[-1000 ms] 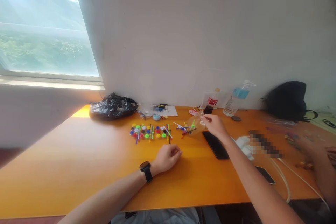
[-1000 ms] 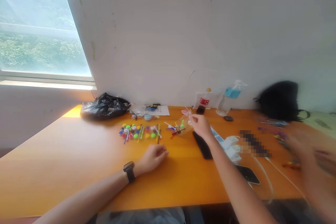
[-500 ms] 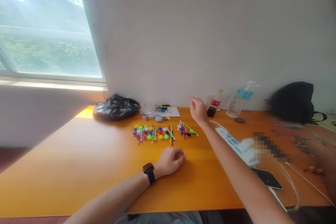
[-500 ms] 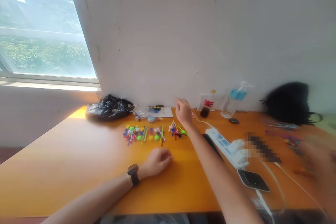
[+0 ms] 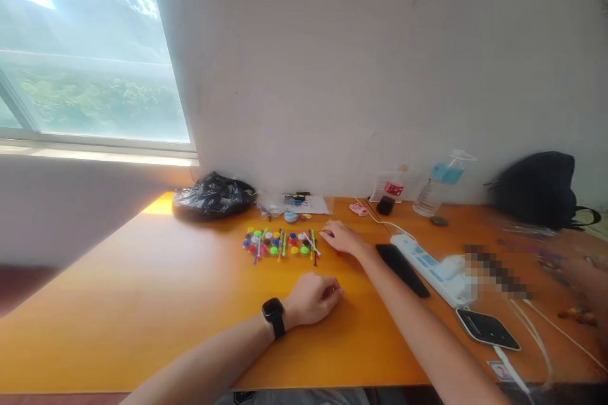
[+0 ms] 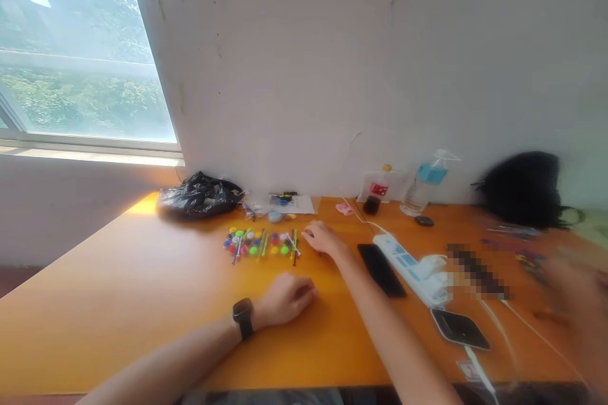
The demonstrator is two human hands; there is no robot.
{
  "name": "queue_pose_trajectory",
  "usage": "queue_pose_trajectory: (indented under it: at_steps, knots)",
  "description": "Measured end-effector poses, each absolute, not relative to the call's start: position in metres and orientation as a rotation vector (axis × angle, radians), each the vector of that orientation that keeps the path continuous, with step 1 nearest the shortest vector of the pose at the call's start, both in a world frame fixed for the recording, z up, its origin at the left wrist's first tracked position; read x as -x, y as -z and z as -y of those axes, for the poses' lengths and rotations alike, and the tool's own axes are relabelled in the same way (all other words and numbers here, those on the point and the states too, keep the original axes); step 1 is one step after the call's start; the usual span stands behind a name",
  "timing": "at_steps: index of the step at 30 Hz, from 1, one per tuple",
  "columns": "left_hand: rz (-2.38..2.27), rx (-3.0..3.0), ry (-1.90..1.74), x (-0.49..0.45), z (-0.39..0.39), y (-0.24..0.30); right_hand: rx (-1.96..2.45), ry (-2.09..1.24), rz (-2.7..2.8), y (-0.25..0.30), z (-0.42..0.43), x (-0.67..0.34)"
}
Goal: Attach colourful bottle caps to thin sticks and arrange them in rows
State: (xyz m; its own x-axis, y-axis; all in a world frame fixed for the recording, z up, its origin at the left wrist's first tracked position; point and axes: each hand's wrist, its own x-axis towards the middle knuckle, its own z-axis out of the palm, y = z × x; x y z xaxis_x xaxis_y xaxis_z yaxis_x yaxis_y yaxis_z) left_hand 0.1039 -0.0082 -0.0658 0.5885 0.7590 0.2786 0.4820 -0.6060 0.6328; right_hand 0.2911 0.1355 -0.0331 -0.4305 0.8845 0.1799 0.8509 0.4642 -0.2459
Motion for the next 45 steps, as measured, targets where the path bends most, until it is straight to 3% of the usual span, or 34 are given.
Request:
queue_pose_trajectory:
  at_steps: [8, 16, 24, 29, 35, 45]
  knots:
    - [-0.984, -2.341, -0.763, -0.104, 0.008, 0.068, 1.649, -0.148, 2.254, 0.057, -0.106, -0.337]
    - [-0.990, -2.278, -0.798, -0.101, 0.007, 0.068, 1.429, -0.282, 2.233, 0.059, -0.104, -0.341]
    - [-0.956, -2.240, -0.955, -0.100, 0.009, 0.068, 1.376, -0.139, 2.150, 0.051, -0.098, -0.338]
    - [-1.048, -2.054, -1.526, -0.095, 0.000, 0.061, 1.160, -0.606, 1.787, 0.048, -0.084, -0.311]
    - [-0.978, -2.058, -1.492, -0.086, -0.021, 0.065, 0.950, -1.295, 1.595, 0.043, -0.054, -0.269]
    - [-0.880, -2.078, -1.418, -0.087, -0.019, 0.065, 0.983, -1.468, 1.524, 0.046, -0.053, -0.269]
